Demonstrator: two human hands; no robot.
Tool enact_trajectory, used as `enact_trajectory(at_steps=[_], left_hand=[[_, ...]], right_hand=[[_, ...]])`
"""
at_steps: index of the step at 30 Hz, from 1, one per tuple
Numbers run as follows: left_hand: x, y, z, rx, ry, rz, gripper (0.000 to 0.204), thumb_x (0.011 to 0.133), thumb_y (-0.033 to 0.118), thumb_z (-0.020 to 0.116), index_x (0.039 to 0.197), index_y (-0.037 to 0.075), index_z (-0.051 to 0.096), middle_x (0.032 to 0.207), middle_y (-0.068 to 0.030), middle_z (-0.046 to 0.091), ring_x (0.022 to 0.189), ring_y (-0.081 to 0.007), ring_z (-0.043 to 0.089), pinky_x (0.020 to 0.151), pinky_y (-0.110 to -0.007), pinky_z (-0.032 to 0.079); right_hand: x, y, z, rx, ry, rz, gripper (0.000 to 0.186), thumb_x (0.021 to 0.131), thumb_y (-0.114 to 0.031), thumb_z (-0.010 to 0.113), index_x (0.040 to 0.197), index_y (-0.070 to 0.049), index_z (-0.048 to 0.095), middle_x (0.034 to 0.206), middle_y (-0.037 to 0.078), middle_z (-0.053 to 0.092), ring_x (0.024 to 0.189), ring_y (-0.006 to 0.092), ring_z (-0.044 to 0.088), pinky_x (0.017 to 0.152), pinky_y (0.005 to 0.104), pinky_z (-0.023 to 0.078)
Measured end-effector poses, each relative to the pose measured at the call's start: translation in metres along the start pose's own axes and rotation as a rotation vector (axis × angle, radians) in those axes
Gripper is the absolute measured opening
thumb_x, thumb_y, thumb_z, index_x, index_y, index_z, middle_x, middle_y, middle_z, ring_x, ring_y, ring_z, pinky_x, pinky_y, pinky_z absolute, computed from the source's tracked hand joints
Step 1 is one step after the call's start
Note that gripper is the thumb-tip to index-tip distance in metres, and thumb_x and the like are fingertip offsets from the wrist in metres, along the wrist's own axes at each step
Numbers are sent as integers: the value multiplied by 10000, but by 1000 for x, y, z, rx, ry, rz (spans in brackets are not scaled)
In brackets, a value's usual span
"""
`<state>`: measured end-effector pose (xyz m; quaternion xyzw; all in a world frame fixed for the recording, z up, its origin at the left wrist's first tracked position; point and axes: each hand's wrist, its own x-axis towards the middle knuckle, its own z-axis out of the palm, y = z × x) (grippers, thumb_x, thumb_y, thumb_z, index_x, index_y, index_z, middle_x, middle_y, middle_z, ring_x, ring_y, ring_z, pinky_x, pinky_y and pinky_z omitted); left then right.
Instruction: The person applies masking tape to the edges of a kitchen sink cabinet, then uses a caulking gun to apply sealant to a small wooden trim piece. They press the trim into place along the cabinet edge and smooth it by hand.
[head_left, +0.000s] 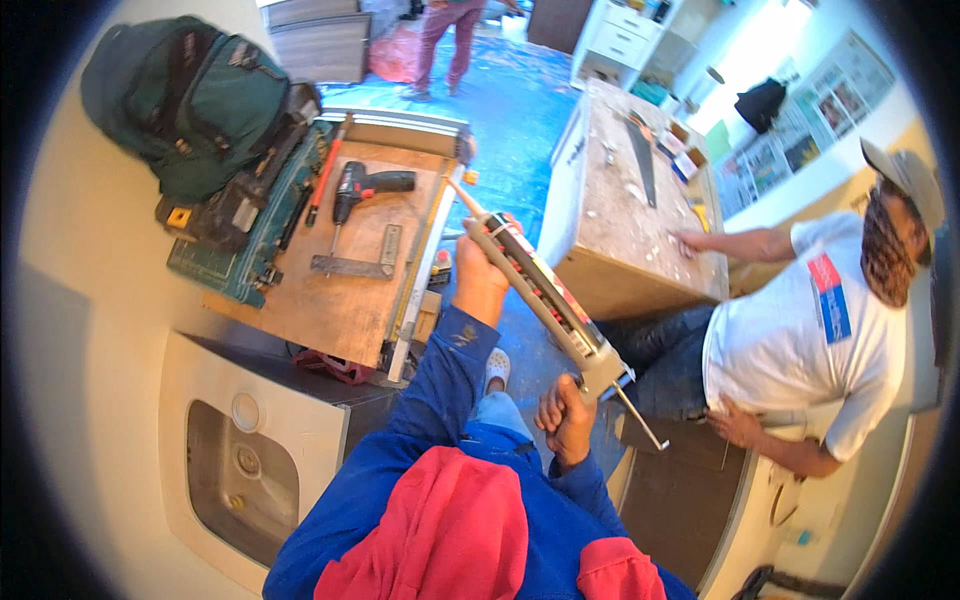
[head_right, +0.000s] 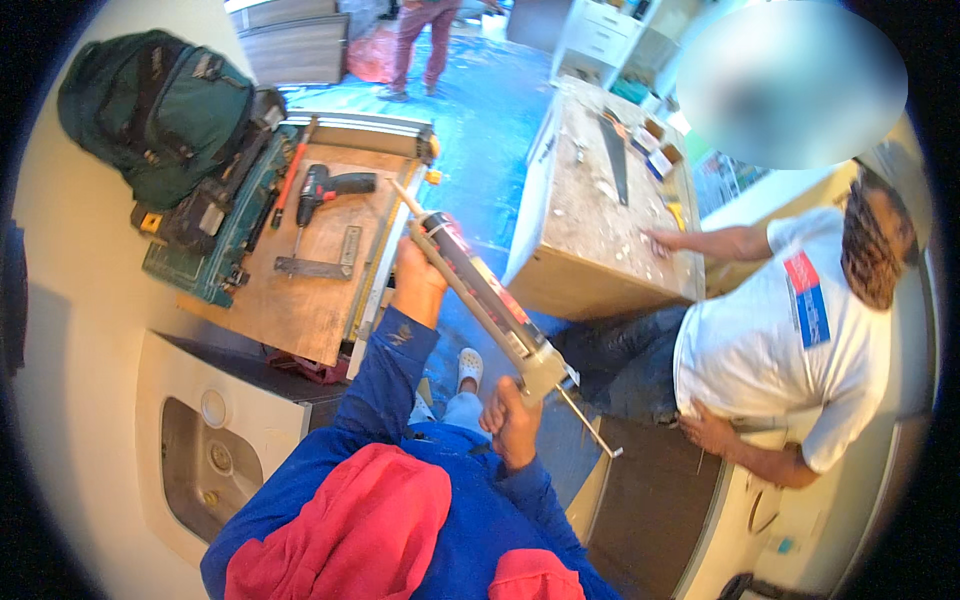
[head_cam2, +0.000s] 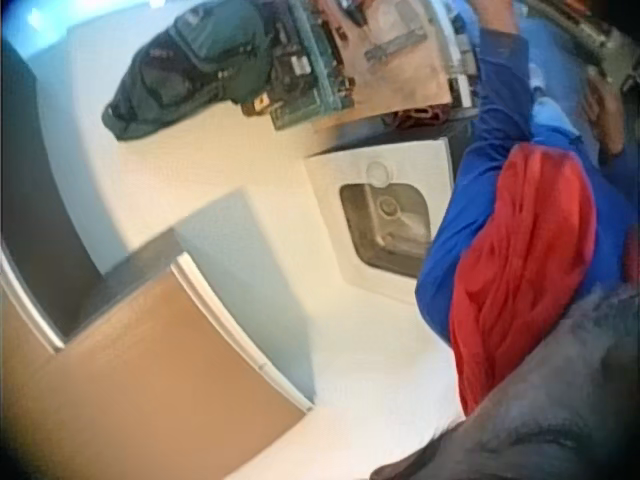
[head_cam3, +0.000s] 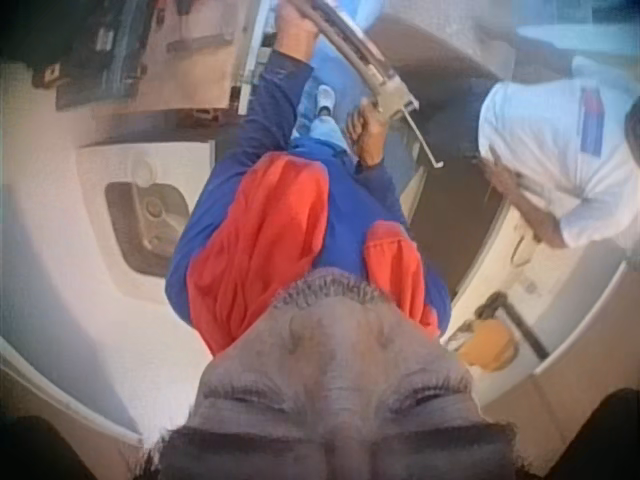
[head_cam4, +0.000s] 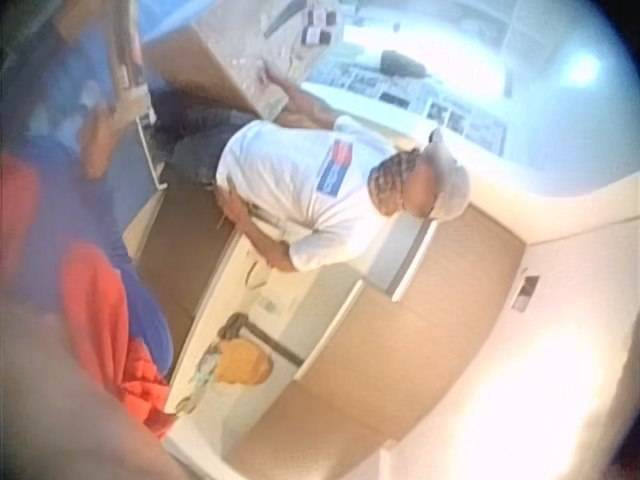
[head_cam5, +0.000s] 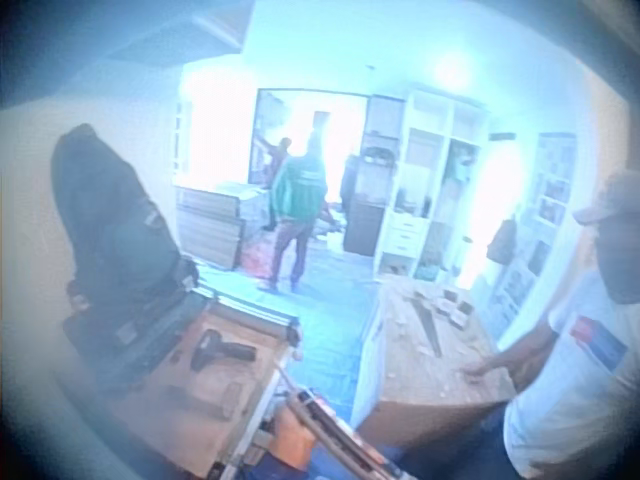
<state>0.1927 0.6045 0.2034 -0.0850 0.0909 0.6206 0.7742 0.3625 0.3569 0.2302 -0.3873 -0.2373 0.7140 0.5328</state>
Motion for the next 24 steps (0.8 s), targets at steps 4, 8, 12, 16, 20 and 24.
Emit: enact_trajectory(at_steps=[4, 8, 12, 16, 20, 24], left_hand=[[-17, -4, 27, 37, -15, 124, 371, 1059, 394, 481, 945, 72, 627, 792, -121, 649, 687, -269, 643, 616, -453, 561], [-33, -7, 46, 82, 59, 204, 203, 1044, 204, 505, 1000, 24, 586, 856, -172, 662, 736, -297, 678, 678, -426, 604], [-38, -13, 55, 60, 39, 227, 167, 1050, 196, 504, 994, 46, 551, 843, -177, 649, 714, -298, 666, 688, -424, 603], [-27, -7, 41, 64, -38, 226, 235, 1006, 308, 578, 979, 82, 639, 872, -159, 676, 759, -298, 681, 665, -440, 592], [-10, 12, 20, 35, -425, -100, 354, 930, 367, 640, 997, 19, 658, 842, -127, 695, 722, -282, 687, 679, -425, 597], [-4, 23, 21, -9, -76, 101, 227, 976, 219, 571, 959, 2, 633, 855, -194, 683, 782, -321, 689, 679, -447, 596]], right_hand=[[-3, 4, 17, -108, 105, -250, 337, 982, -365, 693, 890, -82, 536, 761, 66, 548, 769, 241, 609, 776, 408, 545], [-6, 8, 17, 49, 41, -213, 302, 958, -315, 718, 956, -45, 583, 823, 86, 591, 781, 246, 628, 794, 438, 560], [-8, -2, 11, 10, -4, -35, 347, 983, -343, 680, 798, -131, 477, 719, 12, 532, 621, 150, 512, 623, 340, 443], [-5, -6, 31, -9, 141, -160, 319, 992, -316, 665, 813, -95, 520, 701, 44, 555, 643, 175, 559, 660, 359, 490], [-6, -5, 38, 12, 150, -185, 282, 969, -265, 698, 830, -54, 572, 678, 72, 574, 630, 185, 605, 633, 359, 529], [-4, -19, 28, -153, 209, -55, 325, 967, -299, 701, 786, -74, 551, 628, 62, 542, 538, 172, 546, 510, 309, 457]])
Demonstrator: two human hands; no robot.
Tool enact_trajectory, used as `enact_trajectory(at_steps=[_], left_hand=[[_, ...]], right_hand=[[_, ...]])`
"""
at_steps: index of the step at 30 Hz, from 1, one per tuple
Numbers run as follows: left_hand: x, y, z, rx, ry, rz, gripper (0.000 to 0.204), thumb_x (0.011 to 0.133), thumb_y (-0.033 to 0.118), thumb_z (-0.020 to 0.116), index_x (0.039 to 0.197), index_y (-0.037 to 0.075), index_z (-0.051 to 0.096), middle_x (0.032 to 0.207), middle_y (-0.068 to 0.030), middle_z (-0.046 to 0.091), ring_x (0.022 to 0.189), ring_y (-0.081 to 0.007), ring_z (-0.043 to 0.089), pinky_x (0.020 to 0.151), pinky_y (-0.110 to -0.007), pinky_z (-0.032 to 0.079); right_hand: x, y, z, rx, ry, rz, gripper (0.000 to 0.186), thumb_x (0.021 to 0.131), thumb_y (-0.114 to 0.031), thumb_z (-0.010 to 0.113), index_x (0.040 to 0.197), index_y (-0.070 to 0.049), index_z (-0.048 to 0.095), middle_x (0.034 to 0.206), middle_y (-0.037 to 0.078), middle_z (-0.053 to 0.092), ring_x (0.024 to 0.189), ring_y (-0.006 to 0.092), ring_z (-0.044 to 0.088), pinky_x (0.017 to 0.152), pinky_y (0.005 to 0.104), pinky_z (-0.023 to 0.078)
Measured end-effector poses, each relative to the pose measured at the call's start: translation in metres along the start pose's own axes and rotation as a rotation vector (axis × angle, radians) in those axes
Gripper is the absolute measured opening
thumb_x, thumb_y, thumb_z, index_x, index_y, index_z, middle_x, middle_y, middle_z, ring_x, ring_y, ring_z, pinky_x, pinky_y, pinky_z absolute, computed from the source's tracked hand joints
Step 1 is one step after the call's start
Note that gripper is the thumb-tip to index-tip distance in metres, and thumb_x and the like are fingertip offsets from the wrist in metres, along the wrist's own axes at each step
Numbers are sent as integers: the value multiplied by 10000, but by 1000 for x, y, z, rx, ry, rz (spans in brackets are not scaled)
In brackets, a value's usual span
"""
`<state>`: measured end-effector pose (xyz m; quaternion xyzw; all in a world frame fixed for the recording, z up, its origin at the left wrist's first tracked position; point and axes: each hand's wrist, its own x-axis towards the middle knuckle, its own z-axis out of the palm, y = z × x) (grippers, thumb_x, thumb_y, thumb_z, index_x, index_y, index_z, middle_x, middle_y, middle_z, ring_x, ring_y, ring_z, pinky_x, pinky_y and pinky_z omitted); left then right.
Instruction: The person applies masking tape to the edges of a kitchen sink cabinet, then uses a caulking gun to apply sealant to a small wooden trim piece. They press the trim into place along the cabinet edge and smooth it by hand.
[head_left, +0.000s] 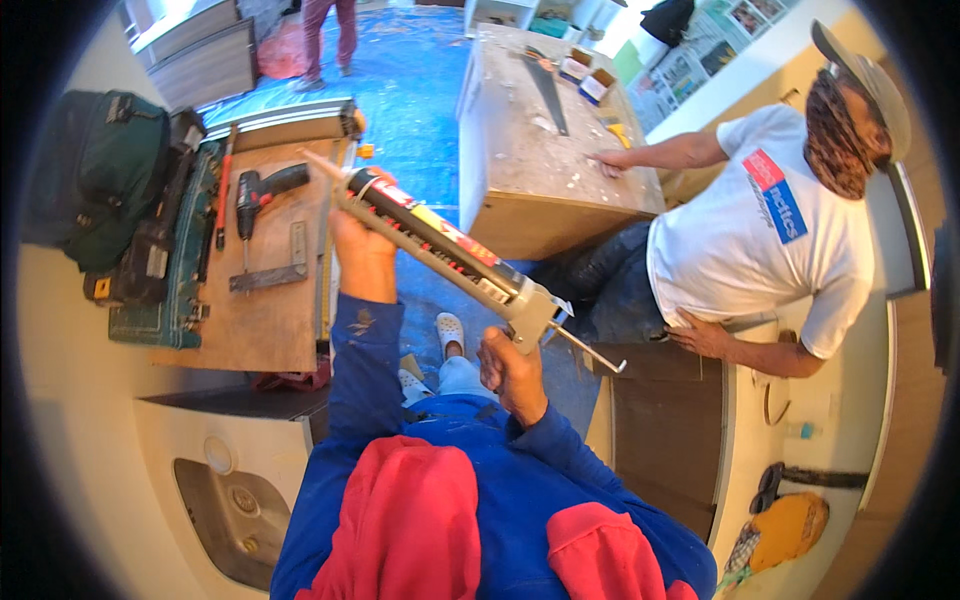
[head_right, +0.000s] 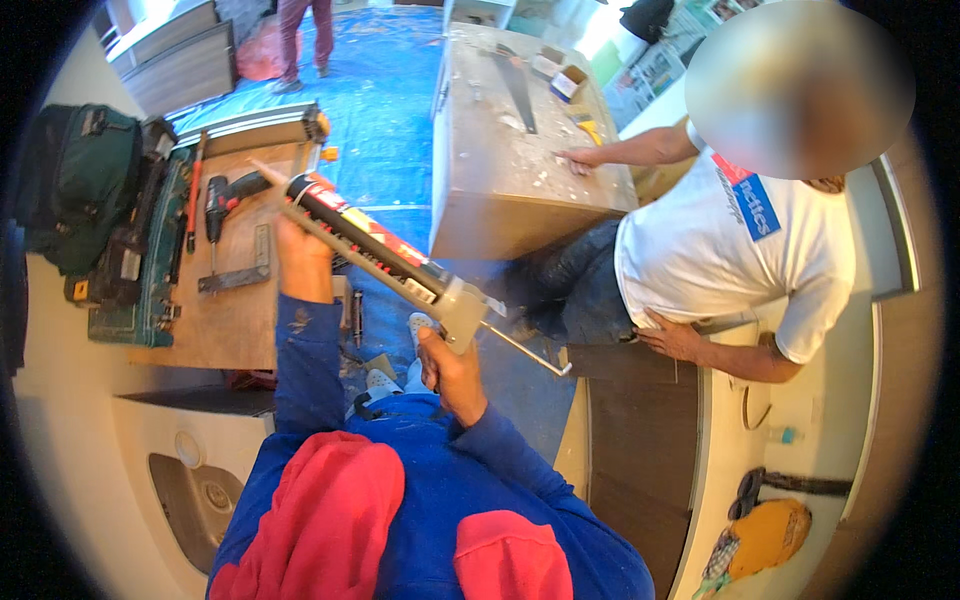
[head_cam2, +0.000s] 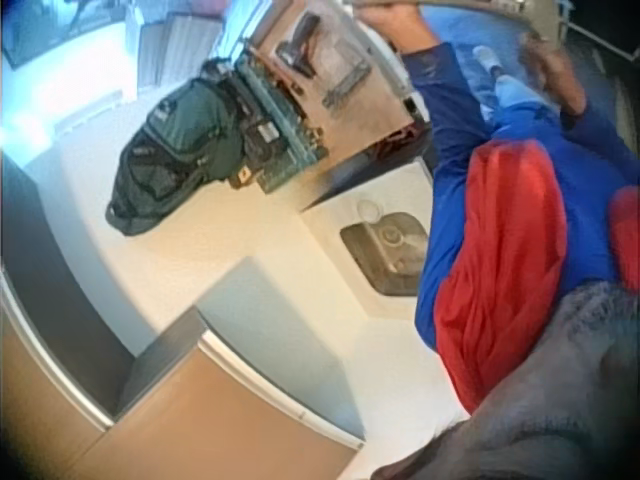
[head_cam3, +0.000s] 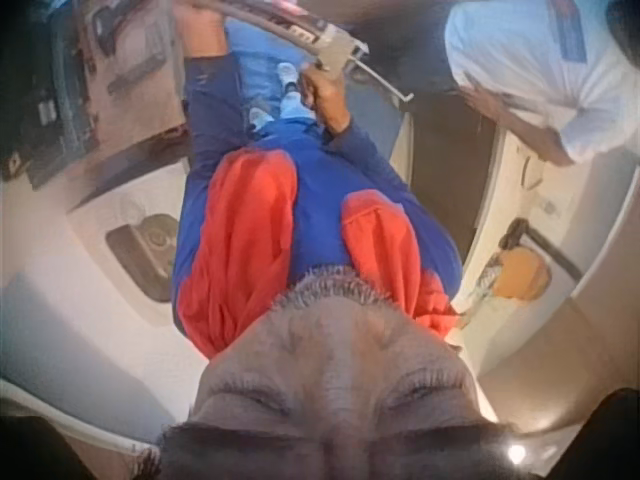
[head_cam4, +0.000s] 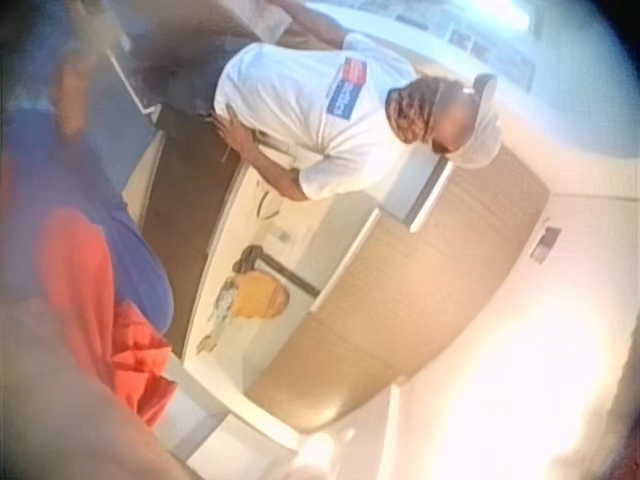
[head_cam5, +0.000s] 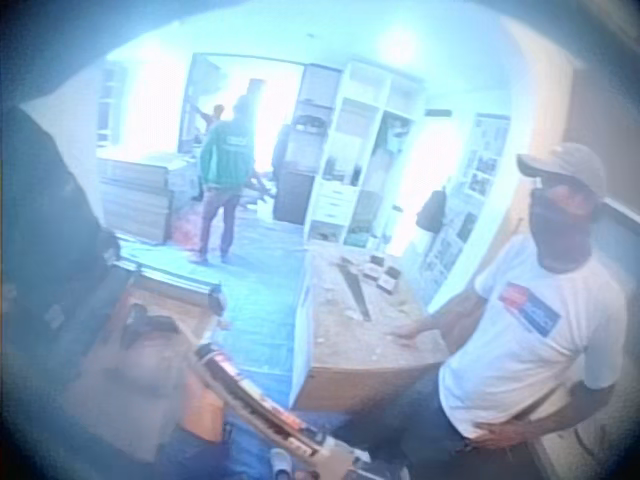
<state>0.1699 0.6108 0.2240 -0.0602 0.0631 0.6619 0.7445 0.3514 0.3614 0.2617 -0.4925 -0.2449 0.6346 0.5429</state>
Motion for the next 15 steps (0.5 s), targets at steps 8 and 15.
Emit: enact_trajectory(at_steps=[8, 15], left_hand=[[-1, 3, 1, 93, -40, -13, 251, 985, 185, 535, 995, -51, 618, 879, -208, 671, 808, -306, 684, 707, -430, 597], [-4, 9, -5, -105, 10, -104, 301, 1004, 251, 503, 988, -22, 627, 877, -183, 677, 814, -300, 682, 713, -445, 596]], right_hand=[[-2, 4, 17, 182, -76, -112, 231, 959, -230, 708, 893, -52, 577, 639, 65, 566, 545, 176, 575, 558, 352, 516], [2, -4, -2, 12, -114, -98, 263, 961, -272, 695, 899, -42, 583, 774, 110, 667, 716, 205, 652, 696, 389, 540]])
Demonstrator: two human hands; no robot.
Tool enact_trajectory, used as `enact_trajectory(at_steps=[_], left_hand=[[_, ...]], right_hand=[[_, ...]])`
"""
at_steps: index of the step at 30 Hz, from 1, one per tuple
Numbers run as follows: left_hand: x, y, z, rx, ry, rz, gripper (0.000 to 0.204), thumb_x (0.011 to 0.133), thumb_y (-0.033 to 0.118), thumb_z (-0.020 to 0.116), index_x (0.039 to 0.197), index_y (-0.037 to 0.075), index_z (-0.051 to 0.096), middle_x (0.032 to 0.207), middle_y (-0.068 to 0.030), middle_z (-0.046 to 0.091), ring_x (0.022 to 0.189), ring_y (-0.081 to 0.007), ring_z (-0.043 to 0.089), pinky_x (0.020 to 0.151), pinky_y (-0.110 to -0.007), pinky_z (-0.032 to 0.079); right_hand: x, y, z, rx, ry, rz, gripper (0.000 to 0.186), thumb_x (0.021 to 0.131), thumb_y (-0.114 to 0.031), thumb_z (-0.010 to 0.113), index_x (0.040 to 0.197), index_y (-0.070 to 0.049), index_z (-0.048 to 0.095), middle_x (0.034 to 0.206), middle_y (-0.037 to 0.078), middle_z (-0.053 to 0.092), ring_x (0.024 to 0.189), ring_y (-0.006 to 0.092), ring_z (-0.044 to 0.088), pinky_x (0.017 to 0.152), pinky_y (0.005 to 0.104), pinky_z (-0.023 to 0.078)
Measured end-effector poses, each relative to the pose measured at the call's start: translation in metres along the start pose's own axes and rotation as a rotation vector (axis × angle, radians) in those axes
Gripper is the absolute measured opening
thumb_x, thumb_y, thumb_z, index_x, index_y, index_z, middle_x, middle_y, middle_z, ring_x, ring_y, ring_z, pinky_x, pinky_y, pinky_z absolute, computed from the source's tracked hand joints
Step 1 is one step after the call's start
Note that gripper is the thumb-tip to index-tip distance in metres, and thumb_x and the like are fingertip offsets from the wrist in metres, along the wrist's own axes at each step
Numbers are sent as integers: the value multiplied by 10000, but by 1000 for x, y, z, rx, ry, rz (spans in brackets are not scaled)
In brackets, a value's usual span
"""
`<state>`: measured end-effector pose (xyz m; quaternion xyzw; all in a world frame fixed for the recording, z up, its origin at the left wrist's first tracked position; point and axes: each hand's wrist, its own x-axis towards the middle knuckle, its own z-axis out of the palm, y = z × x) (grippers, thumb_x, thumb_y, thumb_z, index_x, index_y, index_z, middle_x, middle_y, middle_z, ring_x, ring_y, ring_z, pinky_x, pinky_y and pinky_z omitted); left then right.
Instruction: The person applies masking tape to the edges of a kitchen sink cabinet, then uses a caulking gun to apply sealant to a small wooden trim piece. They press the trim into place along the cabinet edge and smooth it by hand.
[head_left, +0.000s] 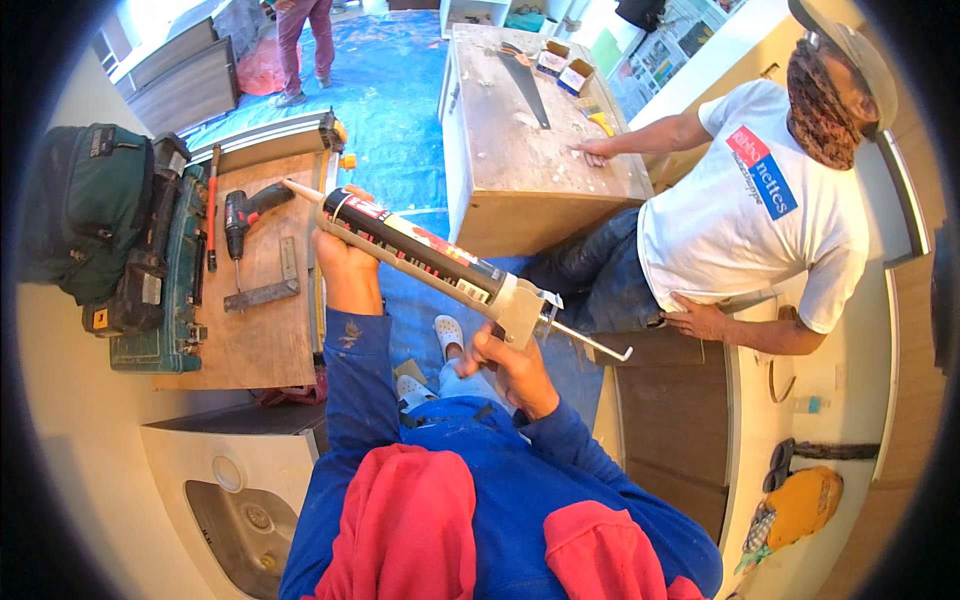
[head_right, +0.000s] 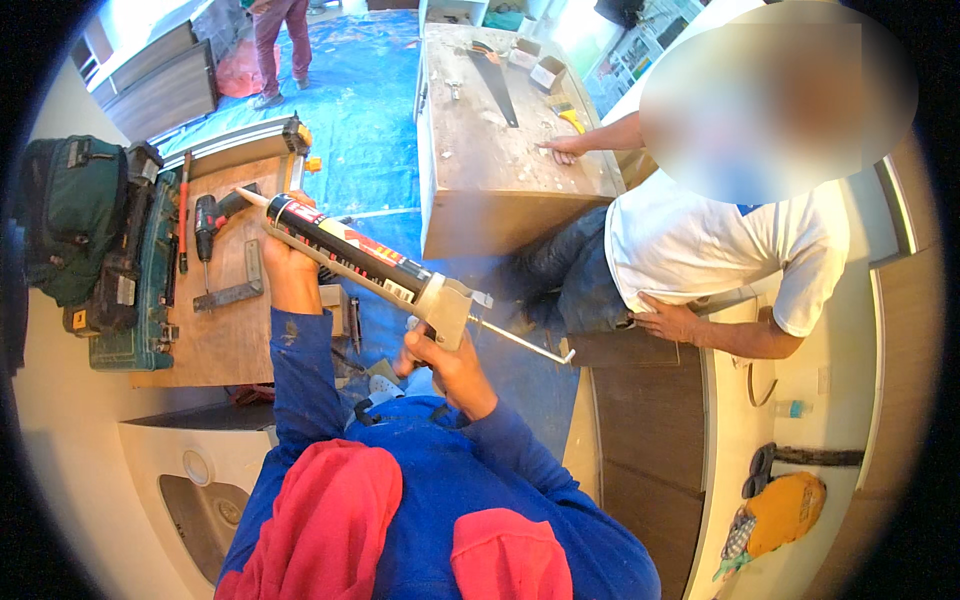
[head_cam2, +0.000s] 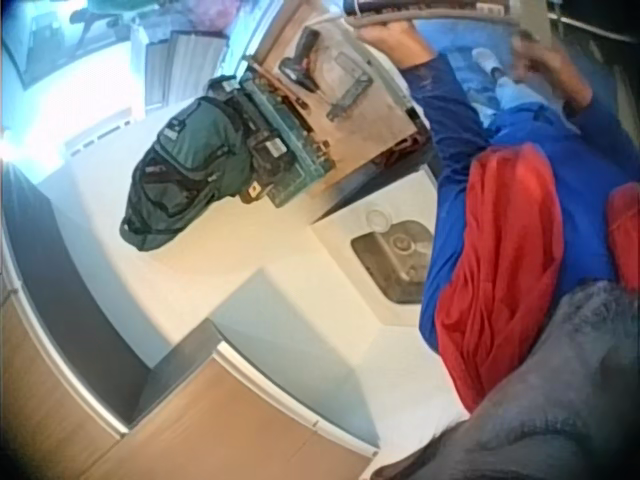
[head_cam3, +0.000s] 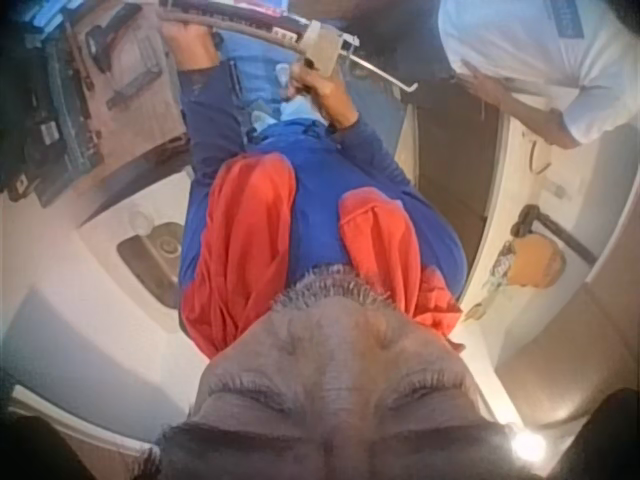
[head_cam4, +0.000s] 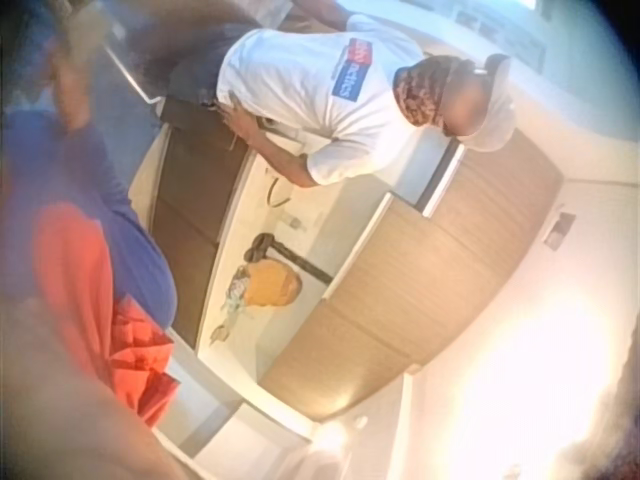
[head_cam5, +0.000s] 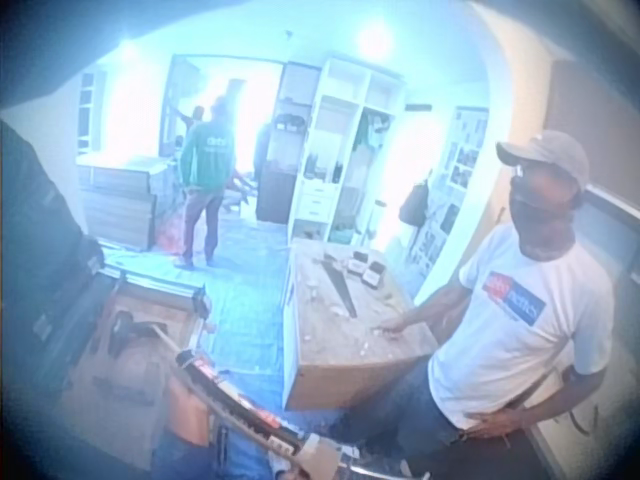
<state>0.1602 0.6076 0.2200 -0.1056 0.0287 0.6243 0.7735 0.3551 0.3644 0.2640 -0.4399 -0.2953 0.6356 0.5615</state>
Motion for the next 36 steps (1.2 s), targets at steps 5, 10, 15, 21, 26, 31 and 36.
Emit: enact_trajectory(at_steps=[5, 10, 15, 21, 26, 31, 36], left_hand=[[-17, -11, 13, 113, -186, 9, 297, 1003, 320, 564, 1008, 35, 646, 903, -167, 683, 794, -281, 678, 684, -455, 590], [-33, -13, 30, 255, 116, 323, 460, 1090, 465, 445, 1297, 75, 570, 1193, -169, 687, 1029, -315, 687, 868, -501, 593], [-39, 27, 32, 461, -40, 534, 462, 1046, 431, 563, 1363, 96, 535, 1261, -98, 642, 1140, -283, 655, 1003, -517, 548], [-50, 52, 10, 560, -104, 594, 570, 993, 448, 632, 1428, 93, 531, 1248, -34, 629, 1144, -229, 644, 1023, -434, 546], [-59, 64, 1, 587, -135, 593, 570, 1002, 464, 614, 1435, 103, 530, 1219, -40, 641, 1129, -219, 644, 992, -435, 553], [-66, 62, 1, 600, -120, 584, 534, 1012, 470, 605, 1418, 131, 533, 1176, -41, 650, 1118, -207, 640, 993, -442, 548], [-68, 57, 1, 626, -106, 593, 507, 1013, 467, 609, 1388, 131, 542, 1181, -44, 642, 1101, -203, 640, 1014, -444, 541]], right_hand=[[-12, 5, 14, 28, -25, -139, 325, 943, -321, 685, 979, 0, 651, 978, 187, 725, 966, 291, 690, 952, 425, 513], [-27, -5, 9, 89, -80, -237, 368, 950, -352, 686, 932, 1, 581, 866, 203, 683, 884, 339, 696, 905, 527, 552], [-35, -25, 1, -63, -116, -246, 379, 967, -378, 688, 906, -34, 540, 798, 139, 609, 803, 296, 649, 851, 501, 541], [-32, -25, 4, -68, -186, -200, 421, 955, -403, 695, 898, -4, 572, 802, 179, 653, 787, 322, 677, 849, 533, 560], [-31, -24, 7, -86, -163, -154, 398, 967, -392, 682, 887, -29, 540, 751, 137, 604, 718, 289, 644, 791, 486, 562], [-31, -25, 9, -81, -141, -89, 397, 977, -395, 669, 864, -48, 514, 703, 104, 556, 650, 251, 601, 716, 434, 551], [-29, -23, 6, -87, -152, -83, 402, 978, -400, 658, 840, -59, 497, 677, 87, 522, 613, 233, 575, 672, 419, 537]])
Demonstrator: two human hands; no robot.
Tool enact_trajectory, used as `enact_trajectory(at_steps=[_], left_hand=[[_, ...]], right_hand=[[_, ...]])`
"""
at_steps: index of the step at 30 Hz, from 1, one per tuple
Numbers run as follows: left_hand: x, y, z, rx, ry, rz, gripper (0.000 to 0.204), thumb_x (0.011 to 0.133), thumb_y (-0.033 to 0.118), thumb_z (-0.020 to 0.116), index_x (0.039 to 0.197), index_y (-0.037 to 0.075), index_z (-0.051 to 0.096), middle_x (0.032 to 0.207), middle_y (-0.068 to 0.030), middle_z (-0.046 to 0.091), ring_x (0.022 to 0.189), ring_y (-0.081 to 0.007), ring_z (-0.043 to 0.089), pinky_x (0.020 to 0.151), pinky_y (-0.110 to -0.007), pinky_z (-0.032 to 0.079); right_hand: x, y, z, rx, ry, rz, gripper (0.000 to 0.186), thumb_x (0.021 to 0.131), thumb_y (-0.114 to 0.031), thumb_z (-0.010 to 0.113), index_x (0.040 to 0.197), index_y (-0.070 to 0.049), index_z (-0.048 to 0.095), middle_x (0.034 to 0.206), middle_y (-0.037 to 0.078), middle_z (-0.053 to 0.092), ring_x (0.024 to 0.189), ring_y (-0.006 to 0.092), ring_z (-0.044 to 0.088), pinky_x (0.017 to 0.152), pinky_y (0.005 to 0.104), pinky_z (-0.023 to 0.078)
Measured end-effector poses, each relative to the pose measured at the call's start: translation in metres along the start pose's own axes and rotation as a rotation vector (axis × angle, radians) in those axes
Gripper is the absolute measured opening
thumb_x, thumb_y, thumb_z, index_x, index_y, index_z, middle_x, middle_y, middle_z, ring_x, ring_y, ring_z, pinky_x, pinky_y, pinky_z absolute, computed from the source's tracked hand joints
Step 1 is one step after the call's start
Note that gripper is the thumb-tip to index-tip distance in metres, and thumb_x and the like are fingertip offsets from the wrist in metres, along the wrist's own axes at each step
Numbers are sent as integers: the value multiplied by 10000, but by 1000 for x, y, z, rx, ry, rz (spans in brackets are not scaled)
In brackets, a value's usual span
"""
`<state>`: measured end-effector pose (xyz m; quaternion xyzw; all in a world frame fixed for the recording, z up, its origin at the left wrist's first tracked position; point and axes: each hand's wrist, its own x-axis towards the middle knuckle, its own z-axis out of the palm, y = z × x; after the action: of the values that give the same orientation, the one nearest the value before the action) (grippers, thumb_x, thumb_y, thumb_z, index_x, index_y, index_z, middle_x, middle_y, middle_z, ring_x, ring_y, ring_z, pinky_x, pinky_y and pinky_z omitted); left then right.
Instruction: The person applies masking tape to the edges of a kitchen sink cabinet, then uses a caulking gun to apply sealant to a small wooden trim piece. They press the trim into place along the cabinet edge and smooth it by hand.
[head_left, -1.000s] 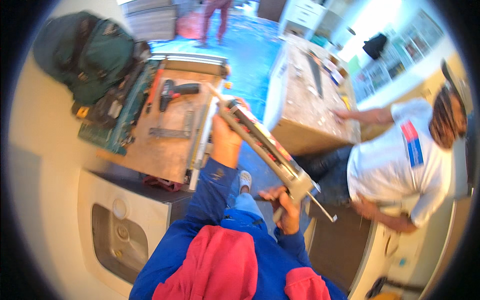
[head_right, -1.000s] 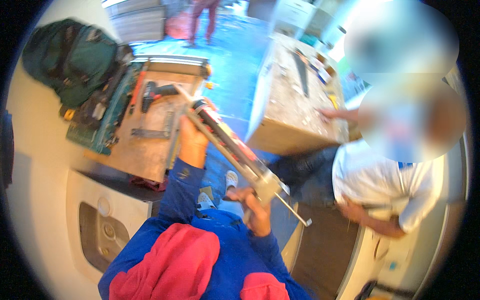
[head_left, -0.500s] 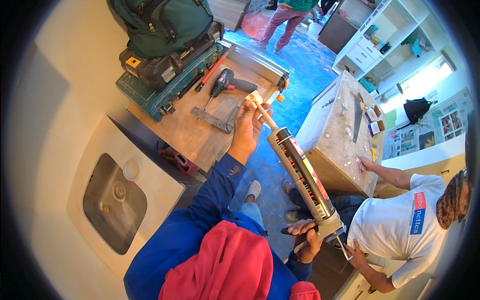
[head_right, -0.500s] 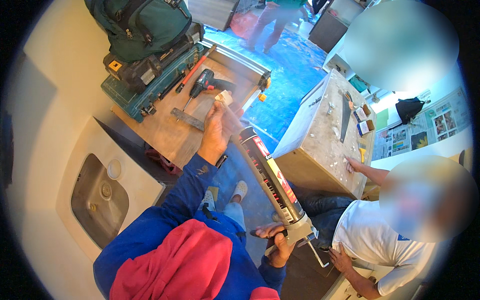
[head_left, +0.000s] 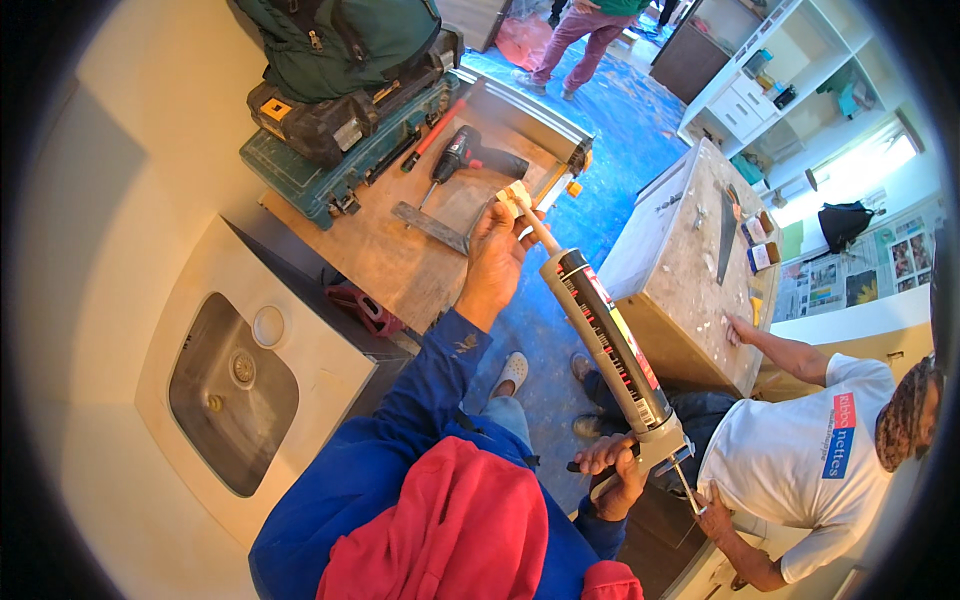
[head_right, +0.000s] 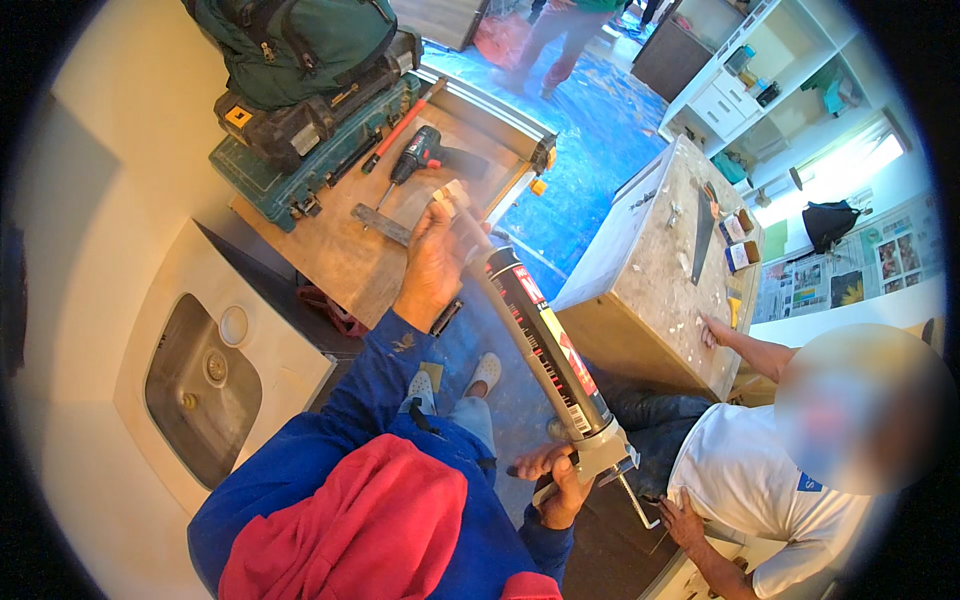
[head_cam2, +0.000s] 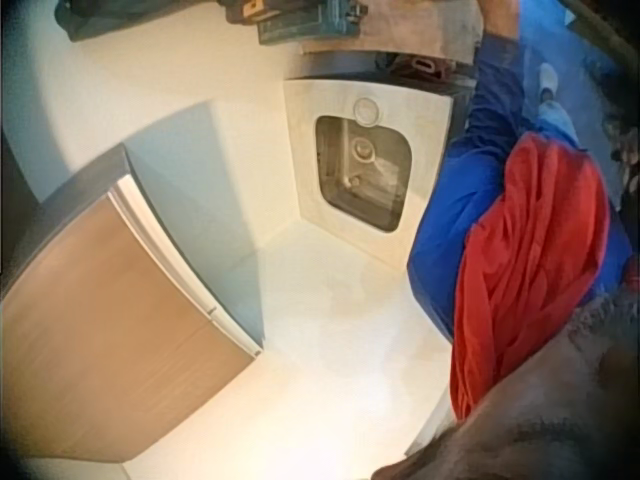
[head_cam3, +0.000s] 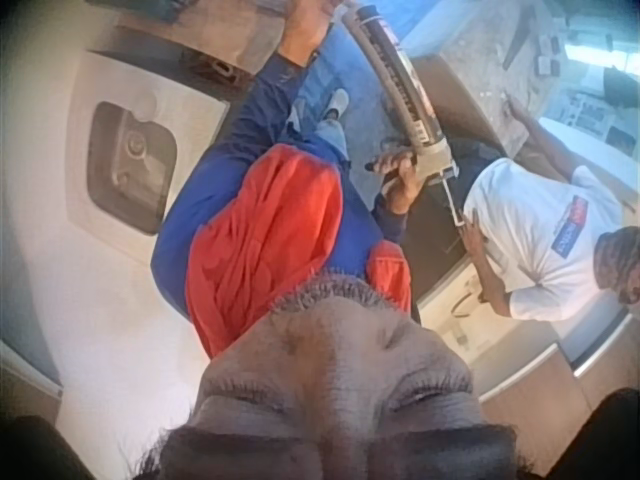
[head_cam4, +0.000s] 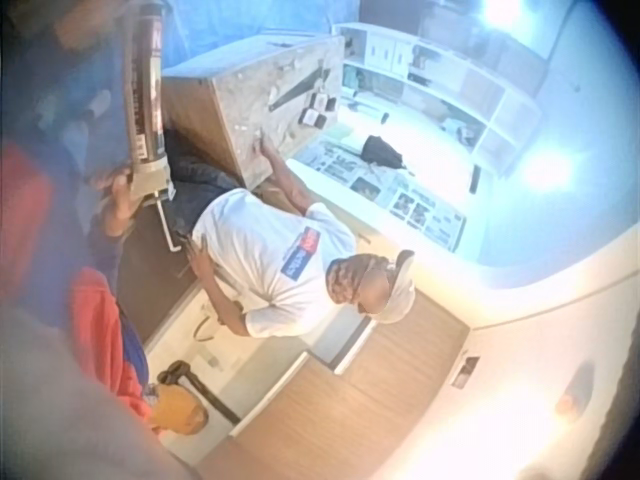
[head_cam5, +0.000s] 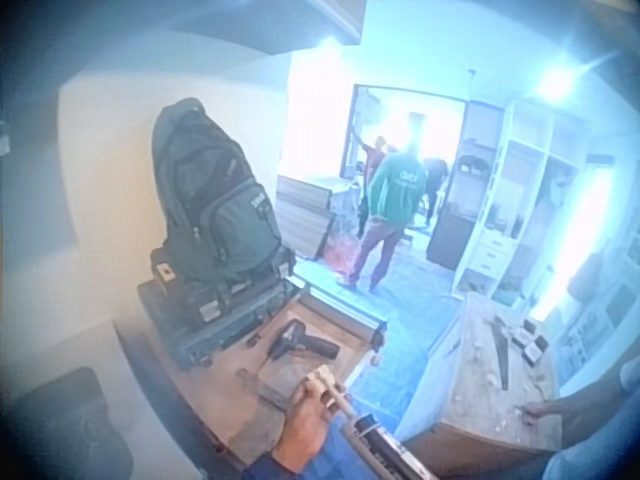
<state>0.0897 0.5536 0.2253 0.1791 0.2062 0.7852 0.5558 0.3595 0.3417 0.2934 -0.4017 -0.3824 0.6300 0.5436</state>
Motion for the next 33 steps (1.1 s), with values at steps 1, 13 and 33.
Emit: enact_trajectory(at_steps=[1, 13, 33], left_hand=[[0, 0, 0, 3, 3, -2, 504, 1013, 467, 611, 1382, 130, 545, 1183, -43, 641, 1099, -202, 640, 1018, -444, 539], [-7, -3, 0, 37, -11, 12, 447, 1044, 449, 583, 1345, 120, 576, 1193, -39, 646, 1116, -186, 627, 965, -396, 523], [-10, 8, -11, 130, 27, 78, 388, 1058, 382, 590, 1340, 115, 583, 1144, -28, 661, 1021, -146, 657, 880, -347, 580]], right_hand=[[0, 1, -1, 7, 1, -1, 402, 978, -400, 658, 837, -60, 497, 674, 86, 520, 608, 233, 572, 667, 419, 537], [-5, 6, 2, 14, 39, 8, 390, 968, -382, 662, 818, -75, 472, 645, 79, 502, 566, 227, 549, 628, 415, 527], [-6, 8, 10, 13, 2, -6, 330, 969, -320, 647, 840, -100, 437, 622, 78, 481, 530, 230, 529, 594, 413, 525]])
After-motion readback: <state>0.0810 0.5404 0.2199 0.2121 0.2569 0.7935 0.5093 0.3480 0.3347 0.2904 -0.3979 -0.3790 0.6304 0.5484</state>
